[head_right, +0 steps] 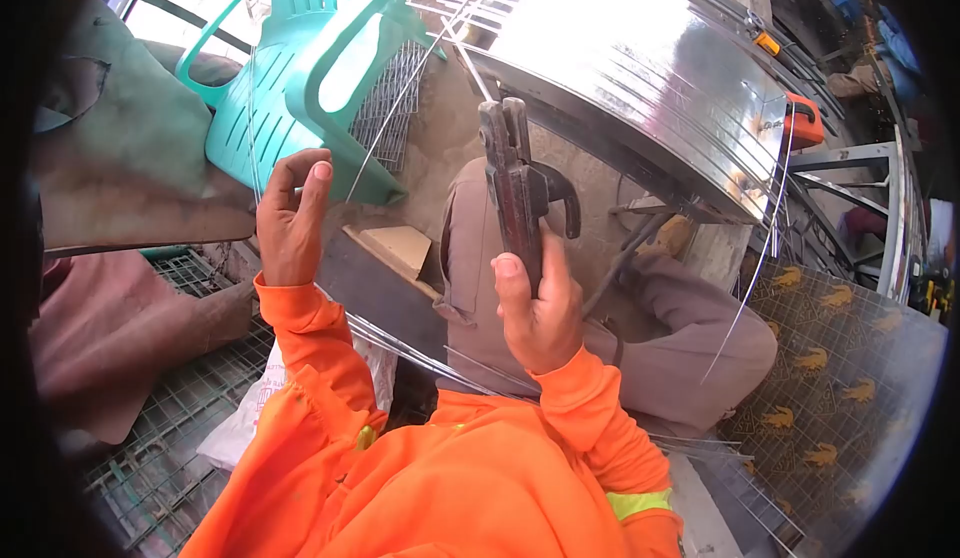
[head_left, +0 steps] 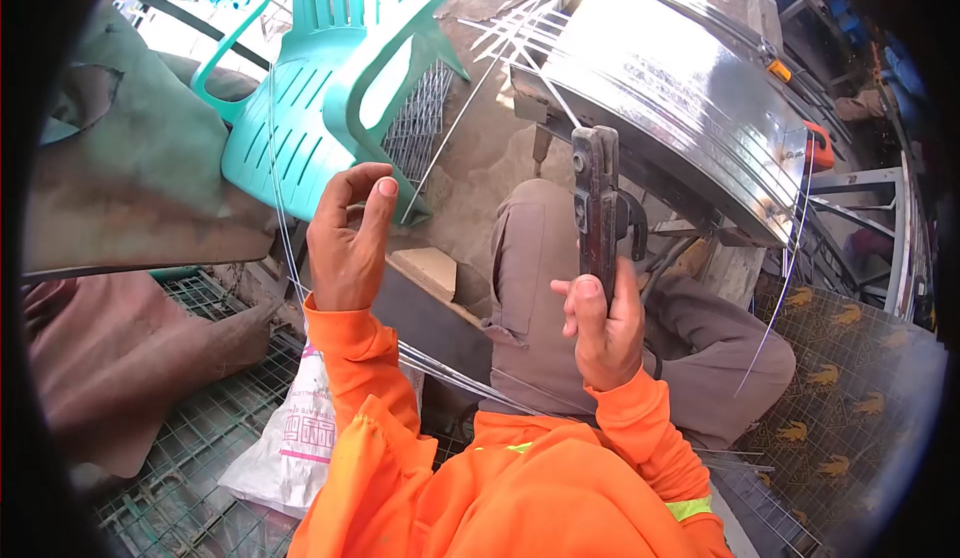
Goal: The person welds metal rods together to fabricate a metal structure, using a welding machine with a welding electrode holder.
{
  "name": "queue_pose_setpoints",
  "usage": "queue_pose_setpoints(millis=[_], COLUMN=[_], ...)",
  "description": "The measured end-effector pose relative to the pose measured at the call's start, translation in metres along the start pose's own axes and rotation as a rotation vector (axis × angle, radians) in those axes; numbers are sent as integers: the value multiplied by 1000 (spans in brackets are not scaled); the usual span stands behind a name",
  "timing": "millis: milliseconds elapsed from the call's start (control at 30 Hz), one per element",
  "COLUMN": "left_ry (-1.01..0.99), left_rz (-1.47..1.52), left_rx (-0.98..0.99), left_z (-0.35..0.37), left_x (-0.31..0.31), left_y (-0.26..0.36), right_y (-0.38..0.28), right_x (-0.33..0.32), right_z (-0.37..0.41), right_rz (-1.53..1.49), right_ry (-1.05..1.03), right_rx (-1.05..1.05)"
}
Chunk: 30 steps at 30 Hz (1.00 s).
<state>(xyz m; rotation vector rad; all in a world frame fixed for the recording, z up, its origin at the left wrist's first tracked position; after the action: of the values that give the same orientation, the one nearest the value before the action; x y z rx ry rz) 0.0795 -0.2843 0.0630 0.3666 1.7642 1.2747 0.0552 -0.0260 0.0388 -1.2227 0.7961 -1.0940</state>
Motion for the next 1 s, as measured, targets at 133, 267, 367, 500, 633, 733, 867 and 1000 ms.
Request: queue_pose_setpoints(millis=[133,267,367,500,633,733,867,1000], left_ry=[-68,-139,-205,-254,-282,-291,-267,-287], left_rz=[-31,33,70,-16,-14,-24,-3,-24], left_rx=[-65,-199,-257,-286,-279,-272,-264,-267], left_z=[-18,-23,-26,-33,-36,-37,-38,-37], left_x=[6,11,15,19,22,25,27,27], left_y=[-15,-23,-22,-22,-21,-22,-27,-27], right_y=[24,29,29,31,29,28,29,29], right_x=[4,7,6,5,5,6,4,3], right_z=[-2,-3,-5,-7,-7,-7,-10,-13], right_rz=[82,155,164,180,221,210,206,211], right_ry=[7,14,31,33,7,41,38,44], right_rx=[-10,-17,-33,-47,-73,-104,-102,-110])
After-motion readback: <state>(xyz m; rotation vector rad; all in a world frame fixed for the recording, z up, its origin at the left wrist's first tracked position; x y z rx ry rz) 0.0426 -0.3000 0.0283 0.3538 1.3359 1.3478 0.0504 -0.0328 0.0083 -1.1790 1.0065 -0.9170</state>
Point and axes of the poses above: each hand's wrist, its own z-axis away from the middle knuckle, its own x-axis out of the palm, y = z × x, the point moved 1 cm from there along -z, towards the middle knuckle, and after that the axes turned 7 degrees about -z, right-handed, at the moved point
